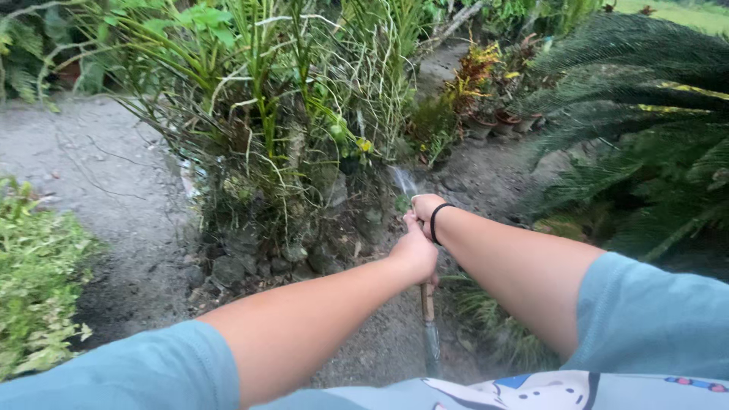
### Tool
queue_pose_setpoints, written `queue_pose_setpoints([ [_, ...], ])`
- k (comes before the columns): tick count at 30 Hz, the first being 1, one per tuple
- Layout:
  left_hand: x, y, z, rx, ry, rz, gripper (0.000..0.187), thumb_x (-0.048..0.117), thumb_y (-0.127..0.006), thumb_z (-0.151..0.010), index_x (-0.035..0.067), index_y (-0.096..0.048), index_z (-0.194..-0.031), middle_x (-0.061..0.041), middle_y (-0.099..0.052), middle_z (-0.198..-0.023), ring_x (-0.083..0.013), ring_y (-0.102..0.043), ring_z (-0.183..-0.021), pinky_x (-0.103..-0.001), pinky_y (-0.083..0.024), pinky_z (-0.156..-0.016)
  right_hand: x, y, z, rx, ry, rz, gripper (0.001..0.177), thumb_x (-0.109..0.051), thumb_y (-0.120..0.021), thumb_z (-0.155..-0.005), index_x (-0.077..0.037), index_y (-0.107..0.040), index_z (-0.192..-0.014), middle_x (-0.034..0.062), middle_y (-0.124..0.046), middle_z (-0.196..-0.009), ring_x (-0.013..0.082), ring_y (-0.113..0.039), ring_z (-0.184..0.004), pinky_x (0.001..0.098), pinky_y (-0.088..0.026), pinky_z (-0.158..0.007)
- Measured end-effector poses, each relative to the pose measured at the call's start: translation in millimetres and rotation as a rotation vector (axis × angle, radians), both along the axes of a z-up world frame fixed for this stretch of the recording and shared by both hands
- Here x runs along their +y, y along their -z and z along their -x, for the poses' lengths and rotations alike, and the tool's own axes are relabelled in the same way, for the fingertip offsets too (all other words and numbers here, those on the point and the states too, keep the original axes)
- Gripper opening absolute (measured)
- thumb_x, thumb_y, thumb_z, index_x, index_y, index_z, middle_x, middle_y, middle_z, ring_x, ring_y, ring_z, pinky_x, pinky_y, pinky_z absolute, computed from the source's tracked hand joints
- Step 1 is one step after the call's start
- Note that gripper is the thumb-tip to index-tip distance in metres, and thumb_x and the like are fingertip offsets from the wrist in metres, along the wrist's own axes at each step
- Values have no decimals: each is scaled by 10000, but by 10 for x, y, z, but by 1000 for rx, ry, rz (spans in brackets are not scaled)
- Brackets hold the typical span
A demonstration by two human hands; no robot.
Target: The person waters various plants in a garden using a hose. They begin by spraying a large cycad-like plant, then move along a path to water smaller shrubs and ground cover. The person adjusts the water flow by covering the hose end with their hand.
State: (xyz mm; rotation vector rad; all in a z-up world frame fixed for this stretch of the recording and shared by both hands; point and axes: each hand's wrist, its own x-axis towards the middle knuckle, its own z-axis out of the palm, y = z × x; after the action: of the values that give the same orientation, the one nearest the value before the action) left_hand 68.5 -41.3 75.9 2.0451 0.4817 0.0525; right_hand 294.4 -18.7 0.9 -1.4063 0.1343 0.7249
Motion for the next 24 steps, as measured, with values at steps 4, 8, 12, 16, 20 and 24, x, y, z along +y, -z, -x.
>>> queue_pose_setpoints([
  [4,-133,-202,325,36,-19,131,996,27,-450,-931,97,329,-1547,-280,-689,-1060,-355,-722,-679,-453,-595,-596,-156,-303,518,-274,5,-24,82,-139,-549,-996,-105,-511,-1060,65,-539,-753,140,-469,-547,296,-453,-446],
  [8,-132,-305,499,-3,-9,29,988,36,-419,-938,85,365,-1537,-274,-702,-999,-367,-720,-698,-463,-590,-612,-201,-614,897,-442,19,-81,113,-220,-549,-1023,-178,-526,-1125,53,-563,-749,127,-448,-511,300,-452,-443],
  [12,-58,-273,413,-107,-60,-133,987,86,-440,-948,46,352,-1535,-298,-704,-1016,-391,-708,-791,-491,-566,-706,-94,-897,1003,-560,-31,-140,114,-217,-566,-1024,-163,-534,-1119,43,-560,-733,112,-467,-505,288,-453,-448],
  [16,65,-261,206,-234,-85,-146,955,97,-411,-956,42,354,-1526,-309,-676,-1068,-407,-710,-851,-505,-564,-759,3,-1161,947,-677,-49,-129,111,-228,-563,-1035,-156,-540,-1117,33,-578,-729,108,-491,-508,284,-479,-457],
  [20,104,-330,148,-325,-94,-216,988,110,-439,-960,27,387,-1496,-317,-680,-1041,-400,-692,-793,-494,-562,-709,72,-1247,895,-698,-56,-183,110,-219,-559,-1029,-146,-528,-1106,33,-566,-711,117,-485,-493,295,-467,-439],
  [24,52,-533,318,-210,-55,-4,903,133,-342,-1009,72,420,-1491,-258,-688,-977,-337,-685,-637,-449,-580,-578,72,-1267,903,-652,-65,-137,121,-232,-564,-1018,-163,-526,-1111,38,-551,-692,121,-474,-480,297,-445,-423],
])
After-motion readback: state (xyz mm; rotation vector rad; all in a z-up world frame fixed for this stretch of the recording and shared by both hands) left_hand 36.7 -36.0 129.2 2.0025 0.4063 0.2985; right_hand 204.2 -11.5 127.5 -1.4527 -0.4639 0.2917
